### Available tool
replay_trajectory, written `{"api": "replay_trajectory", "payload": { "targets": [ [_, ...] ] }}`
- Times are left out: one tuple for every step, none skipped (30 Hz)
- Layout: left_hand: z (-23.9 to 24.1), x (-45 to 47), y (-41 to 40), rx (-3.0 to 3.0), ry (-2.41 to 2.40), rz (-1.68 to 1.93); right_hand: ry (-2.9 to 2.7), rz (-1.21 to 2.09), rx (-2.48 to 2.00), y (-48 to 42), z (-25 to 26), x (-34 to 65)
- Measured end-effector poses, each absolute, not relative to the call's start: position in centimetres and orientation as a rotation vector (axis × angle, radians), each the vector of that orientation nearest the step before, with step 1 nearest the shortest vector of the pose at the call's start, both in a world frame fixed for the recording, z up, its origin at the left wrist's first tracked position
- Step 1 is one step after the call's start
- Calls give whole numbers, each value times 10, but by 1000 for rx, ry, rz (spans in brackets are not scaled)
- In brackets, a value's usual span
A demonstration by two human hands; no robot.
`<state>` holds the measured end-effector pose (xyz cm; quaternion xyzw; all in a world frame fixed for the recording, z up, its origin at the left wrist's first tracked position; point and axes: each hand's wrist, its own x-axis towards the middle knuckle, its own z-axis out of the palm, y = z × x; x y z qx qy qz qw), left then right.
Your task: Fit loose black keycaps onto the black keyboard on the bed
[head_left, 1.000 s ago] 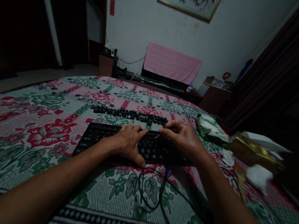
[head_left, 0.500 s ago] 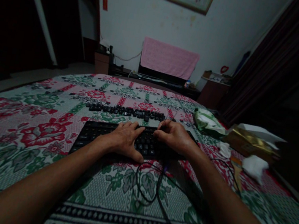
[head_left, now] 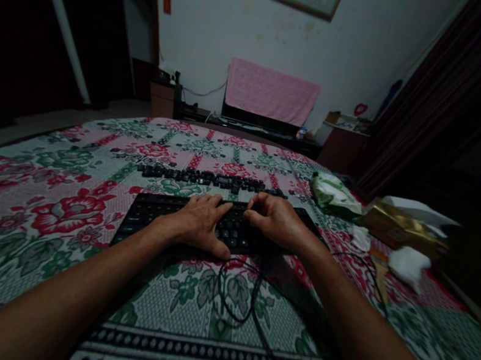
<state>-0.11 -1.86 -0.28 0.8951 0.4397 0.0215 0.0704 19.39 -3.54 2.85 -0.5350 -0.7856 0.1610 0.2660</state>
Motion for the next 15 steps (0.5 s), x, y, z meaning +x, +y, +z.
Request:
{"api": "replay_trajectory", "payload": {
  "targets": [
    [-3, -1, -18, 2699, 1320, 68, -2125, 421, -1452, -37, 30, 192],
    [-4, -1, -18, 2704, 1320, 71, -2127, 409, -1462, -38, 30, 191],
    [-4, -1, -18, 2707, 1322, 73, -2124, 394, -1476, -38, 30, 190],
    [-4, -1, -18, 2708, 1326, 72, -2115, 379, -1488, -38, 30, 190],
    [-4, -1, -18, 2707, 1329, 68, -2103, 365, -1500, -38, 29, 189],
    [-4, 0, -18, 2704, 1331, 62, -2089, 355, -1510, -37, 29, 190],
    [-4, 0, -18, 2699, 1335, 56, -2076, 347, -1517, -36, 27, 190],
    [-3, 0, -19, 2693, 1336, 47, -2066, 341, -1521, -34, 26, 191],
    [-2, 0, -19, 2685, 1338, 38, -2059, 337, -1521, -33, 26, 191],
    [-2, 0, -19, 2676, 1342, 32, -2058, 332, -1521, -33, 25, 192],
    [-1, 0, -19, 2668, 1345, 28, -2057, 325, -1522, -32, 25, 192],
    [0, 1, -20, 2662, 1347, 26, -2059, 321, -1521, -32, 25, 192],
    [0, 1, -20, 2659, 1348, 26, -2060, 319, -1522, -33, 26, 192],
    [0, 1, -19, 2661, 1346, 27, -2064, 318, -1523, -34, 27, 191],
    [0, 1, -19, 2665, 1345, 32, -2070, 317, -1524, -35, 28, 190]
  ]
}}
